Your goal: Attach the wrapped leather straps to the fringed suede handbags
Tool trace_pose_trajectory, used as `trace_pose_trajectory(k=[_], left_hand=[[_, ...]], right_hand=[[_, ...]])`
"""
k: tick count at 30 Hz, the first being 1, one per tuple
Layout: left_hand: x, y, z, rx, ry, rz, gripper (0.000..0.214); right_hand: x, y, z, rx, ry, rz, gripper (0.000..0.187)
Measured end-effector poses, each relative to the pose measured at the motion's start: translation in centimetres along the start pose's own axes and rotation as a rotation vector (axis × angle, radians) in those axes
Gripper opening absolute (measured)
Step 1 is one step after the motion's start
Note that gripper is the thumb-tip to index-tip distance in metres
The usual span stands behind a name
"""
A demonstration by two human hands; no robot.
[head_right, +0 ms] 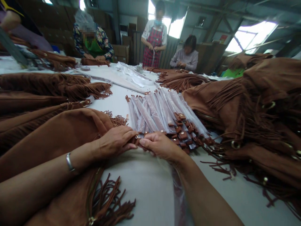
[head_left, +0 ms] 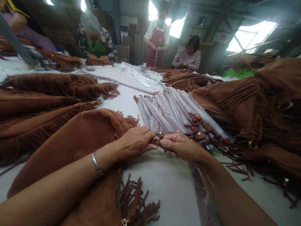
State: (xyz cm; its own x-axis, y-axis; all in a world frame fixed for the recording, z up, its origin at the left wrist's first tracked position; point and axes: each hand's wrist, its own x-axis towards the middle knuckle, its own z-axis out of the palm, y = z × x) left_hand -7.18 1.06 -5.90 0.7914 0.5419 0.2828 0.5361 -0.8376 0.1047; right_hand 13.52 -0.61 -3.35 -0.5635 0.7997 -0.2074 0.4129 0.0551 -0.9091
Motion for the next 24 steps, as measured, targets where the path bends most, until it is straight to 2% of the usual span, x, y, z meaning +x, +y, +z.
trace_pose_trajectory(k=[4,8,15,22,24], left_hand=[[0.1,0.1,-0.9,-0.065,-0.010,0.111,0.035],[0.1,0.2,-0.7,0.019,0.032,0.198,0.033],[-0.3,0.1,-0.2,0.036,0.008,0.190,0.031],[-0.5,-0.4,-0.6,0.024,-0.016,0.130,0.030],[-0.6,-0.4,-0.7,0.040,-0.008,0.156,0.033]], right_hand=[[-0.1,0.7,-0.7,0.203,-0.059,0.066,0.040],[0.2,1.5,-0.9,0.287,-0.041,0.124,0.039],[0.2,1.0,-0.7,0.190,-0.116,0.091,0.042],[0.1,0.4,0.2,0.239,-0.054,0.109,0.040],[0.1,0.6,0.3,0.260,-0.086,0.120,0.039]])
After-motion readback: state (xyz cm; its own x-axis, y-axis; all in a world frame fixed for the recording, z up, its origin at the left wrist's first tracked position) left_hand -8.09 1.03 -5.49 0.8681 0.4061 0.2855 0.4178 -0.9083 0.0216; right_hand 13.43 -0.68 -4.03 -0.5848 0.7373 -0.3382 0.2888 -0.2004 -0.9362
